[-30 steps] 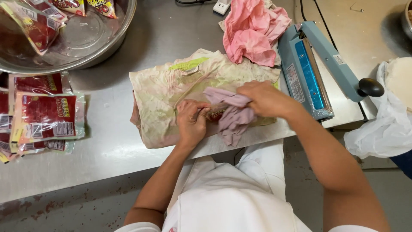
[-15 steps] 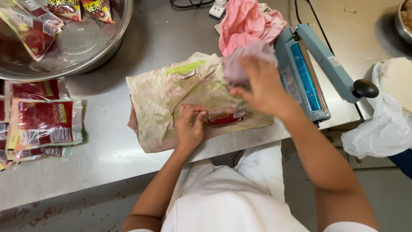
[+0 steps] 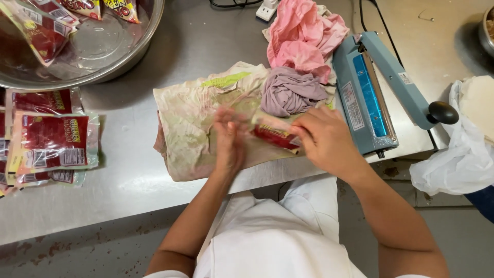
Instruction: The person wipes small red and yellow packages of food with a pink cloth, picks up individual packages from a metal bowl and a pile on the table, and moves them toward a sealing machine.
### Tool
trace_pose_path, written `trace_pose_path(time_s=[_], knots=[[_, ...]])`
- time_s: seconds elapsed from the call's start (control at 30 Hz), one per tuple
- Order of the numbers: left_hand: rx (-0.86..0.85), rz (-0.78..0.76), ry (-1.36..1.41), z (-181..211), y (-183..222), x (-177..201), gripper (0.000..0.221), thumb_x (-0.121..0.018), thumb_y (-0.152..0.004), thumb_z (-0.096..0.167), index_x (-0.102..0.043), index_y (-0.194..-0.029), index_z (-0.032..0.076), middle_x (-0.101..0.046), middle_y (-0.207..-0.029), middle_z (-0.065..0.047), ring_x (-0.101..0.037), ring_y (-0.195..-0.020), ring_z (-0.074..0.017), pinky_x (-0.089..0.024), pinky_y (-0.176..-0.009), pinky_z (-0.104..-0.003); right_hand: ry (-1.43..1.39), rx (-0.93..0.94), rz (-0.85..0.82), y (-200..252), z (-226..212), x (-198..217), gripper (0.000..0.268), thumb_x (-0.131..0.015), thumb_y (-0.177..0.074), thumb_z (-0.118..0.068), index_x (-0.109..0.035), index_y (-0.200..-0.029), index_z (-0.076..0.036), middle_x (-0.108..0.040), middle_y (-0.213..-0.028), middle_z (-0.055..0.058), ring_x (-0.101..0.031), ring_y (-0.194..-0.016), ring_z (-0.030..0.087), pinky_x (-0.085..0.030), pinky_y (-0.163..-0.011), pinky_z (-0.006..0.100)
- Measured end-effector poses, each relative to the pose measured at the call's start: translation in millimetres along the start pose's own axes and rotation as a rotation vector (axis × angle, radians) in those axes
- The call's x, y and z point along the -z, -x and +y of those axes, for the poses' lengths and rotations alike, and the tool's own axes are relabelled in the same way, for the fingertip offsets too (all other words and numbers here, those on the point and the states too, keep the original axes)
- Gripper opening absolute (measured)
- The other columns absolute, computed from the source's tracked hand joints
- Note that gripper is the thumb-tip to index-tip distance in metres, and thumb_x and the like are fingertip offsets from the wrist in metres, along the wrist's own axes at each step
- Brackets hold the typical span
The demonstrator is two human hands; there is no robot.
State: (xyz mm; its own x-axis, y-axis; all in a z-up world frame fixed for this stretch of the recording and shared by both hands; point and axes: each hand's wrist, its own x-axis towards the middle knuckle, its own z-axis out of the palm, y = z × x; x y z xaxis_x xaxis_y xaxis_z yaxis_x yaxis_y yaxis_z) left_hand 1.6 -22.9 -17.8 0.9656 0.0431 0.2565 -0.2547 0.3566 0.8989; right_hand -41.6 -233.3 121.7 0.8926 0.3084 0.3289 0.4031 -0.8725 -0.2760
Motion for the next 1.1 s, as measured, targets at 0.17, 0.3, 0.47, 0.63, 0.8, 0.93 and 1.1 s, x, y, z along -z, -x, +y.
trace_pose_path(time_s=[0.17, 0.3, 0.47, 0.63, 0.8, 0.93, 1.1], knots=[[0.872, -0.274, 1.032, -1, 46, -65, 0.051, -0.065, -0.095, 0.062, -0.065, -0.133, 0.028, -0.068, -0.132, 0.003, -0.066, -0.119, -0.0177, -0.057, -0.096, -0.039, -0.342, -0.324, 0.181, 41, 7, 37, 0.007, -0.075, -0.098, -0.013, -0.076, -0.092, -0.010, -0.061, -0.070, 0.008, -0.060, -0.064, 0.021, -0.049, -0.065, 0.031], [1.094, -0.283, 1.000, -28, 59, -98, 0.067, -0.084, -0.080, 0.033, -0.054, -0.139, 0.021, -0.064, -0.137, -0.010, -0.058, -0.126, -0.0276, -0.050, -0.100, -0.051, -0.338, -0.715, 0.002, 91, 58, 45, 0.021, -0.066, -0.102, -0.026, -0.075, -0.101, -0.007, -0.072, -0.086, 0.004, -0.061, -0.074, 0.014, -0.046, -0.063, 0.029], [1.161, -0.466, 0.852, -61, 47, -158, 0.071, -0.084, -0.074, 0.027, -0.040, -0.130, 0.025, -0.054, -0.135, -0.016, -0.054, -0.122, -0.0380, -0.054, -0.092, -0.058, -0.268, -1.088, 0.108, 109, 101, 64, 0.015, -0.064, -0.111, -0.018, -0.071, -0.104, -0.006, -0.067, -0.093, 0.006, -0.056, -0.084, 0.020, -0.042, -0.076, 0.035], [1.082, -0.347, 0.671, -50, -20, -195, 0.092, -0.078, -0.068, 0.021, -0.032, -0.148, 0.017, -0.054, -0.136, -0.016, -0.052, -0.127, -0.0379, -0.048, -0.104, -0.060, -0.279, -1.209, 0.187, 66, 145, 66, 0.026, -0.066, -0.102, -0.038, -0.067, -0.112, -0.014, -0.065, -0.119, 0.008, -0.059, -0.112, 0.030, -0.044, -0.094, 0.050], [0.967, -0.238, 0.569, -80, -55, -211, 0.105, -0.075, -0.070, 0.013, -0.021, -0.159, 0.020, -0.051, -0.147, -0.010, -0.058, -0.120, -0.0358, -0.052, -0.094, -0.061, -0.435, -1.168, 0.234, 43, 202, 53, 0.027, -0.060, -0.106, -0.045, -0.064, -0.115, -0.020, -0.066, -0.117, 0.003, -0.061, -0.106, 0.023, -0.048, -0.088, 0.041], [0.845, -0.219, 0.549, -107, -59, -216, 0.097, -0.071, -0.079, 0.001, -0.019, -0.160, 0.014, -0.053, -0.144, -0.018, -0.062, -0.115, -0.0342, -0.060, -0.083, -0.052, -0.607, -1.111, 0.292, 53, 250, 52, 0.029, -0.055, -0.110, -0.053, -0.061, -0.118, -0.026, -0.067, -0.115, -0.003, -0.064, -0.100, 0.016, -0.053, -0.082, 0.033], [0.791, -0.215, 0.548, -120, -53, -217, 0.094, -0.070, -0.082, 0.001, -0.019, -0.159, 0.015, -0.051, -0.144, -0.017, -0.064, -0.108, -0.0307, -0.061, -0.077, -0.049, -0.780, -1.046, 0.344, 91, 331, 88, 0.031, -0.049, -0.115, -0.062, -0.059, -0.122, -0.033, -0.068, -0.113, -0.008, -0.067, -0.094, 0.008, -0.058, -0.076, 0.024]])
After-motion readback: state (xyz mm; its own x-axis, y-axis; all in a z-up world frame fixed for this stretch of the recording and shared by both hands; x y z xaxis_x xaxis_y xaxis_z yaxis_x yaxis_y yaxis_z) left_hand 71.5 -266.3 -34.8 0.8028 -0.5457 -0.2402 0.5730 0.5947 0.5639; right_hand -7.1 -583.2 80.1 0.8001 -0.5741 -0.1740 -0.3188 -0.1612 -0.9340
